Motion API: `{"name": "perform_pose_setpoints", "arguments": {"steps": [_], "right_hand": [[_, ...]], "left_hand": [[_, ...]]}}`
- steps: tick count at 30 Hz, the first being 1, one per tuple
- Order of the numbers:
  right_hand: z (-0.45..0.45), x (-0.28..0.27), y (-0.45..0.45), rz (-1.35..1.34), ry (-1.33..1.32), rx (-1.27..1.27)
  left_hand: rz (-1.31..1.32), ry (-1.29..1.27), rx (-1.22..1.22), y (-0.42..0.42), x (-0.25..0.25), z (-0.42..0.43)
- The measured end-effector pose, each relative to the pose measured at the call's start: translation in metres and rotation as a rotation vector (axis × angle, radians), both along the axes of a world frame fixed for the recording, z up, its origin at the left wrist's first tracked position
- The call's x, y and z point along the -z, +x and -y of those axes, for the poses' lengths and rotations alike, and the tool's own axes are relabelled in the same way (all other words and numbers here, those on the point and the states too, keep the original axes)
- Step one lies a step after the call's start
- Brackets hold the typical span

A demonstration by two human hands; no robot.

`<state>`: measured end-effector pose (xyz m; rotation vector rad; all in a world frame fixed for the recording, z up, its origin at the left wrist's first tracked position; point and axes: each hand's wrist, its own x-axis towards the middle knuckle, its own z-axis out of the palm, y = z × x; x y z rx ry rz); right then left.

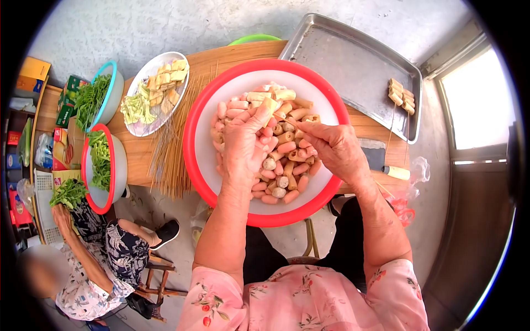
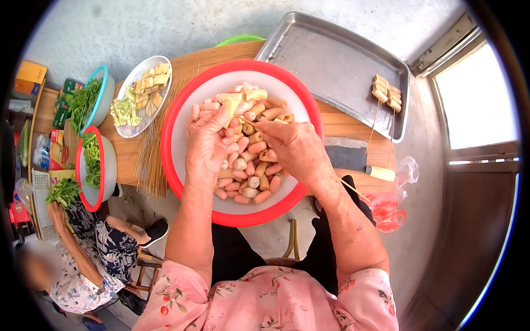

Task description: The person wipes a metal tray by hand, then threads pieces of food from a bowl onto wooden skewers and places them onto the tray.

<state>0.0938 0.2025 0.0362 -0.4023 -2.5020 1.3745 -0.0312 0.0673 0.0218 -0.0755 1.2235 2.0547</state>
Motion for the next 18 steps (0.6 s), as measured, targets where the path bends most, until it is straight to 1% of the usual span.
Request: {"name": "perform_pose_setpoints", "arguments": {"steps": [3, 5, 8, 9, 12, 14, 15, 16, 17, 18], "right_hand": [[0.001, 0.001, -0.001, -0.016, 0.001, 0.003], [0.002, 0.003, -0.003, -0.09, -0.036, 0.025], [0.006, -0.005, -0.007, -0.083, -0.05, 0.015], [0.007, -0.005, -0.008, -0.082, -0.05, 0.015], [0.012, -0.01, -0.012, -0.003, -0.076, 0.065], [0.016, -0.02, -0.012, 0.111, -0.319, 0.126], [0.013, -0.013, -0.012, 0.116, -0.321, 0.13], [0.006, -0.001, -0.012, -0.007, -0.2, 0.099], [0.0, 0.008, -0.013, -0.129, -0.077, 0.071], [-0.007, 0.011, -0.013, -0.104, -0.185, 0.129]], "left_hand": [[0.013, 0.018, 0.008, 0.004, 0.003, -0.001], [0.041, 0.028, 0.053, 0.007, 0.007, -0.003], [0.028, -0.028, 0.109, 0.019, 0.001, -0.006], [0.019, -0.034, 0.094, 0.023, 0.001, -0.008], [-0.032, -0.022, 0.144, 0.023, 0.006, -0.007], [-0.044, -0.044, 0.168, 0.021, 0.007, -0.007], [-0.057, -0.065, 0.194, 0.021, 0.009, -0.008], [-0.049, -0.068, 0.2, 0.021, 0.005, -0.009], [-0.097, -0.098, 0.146, 0.022, -0.003, -0.009], [-0.146, -0.127, 0.095, 0.021, -0.008, -0.01]]}}
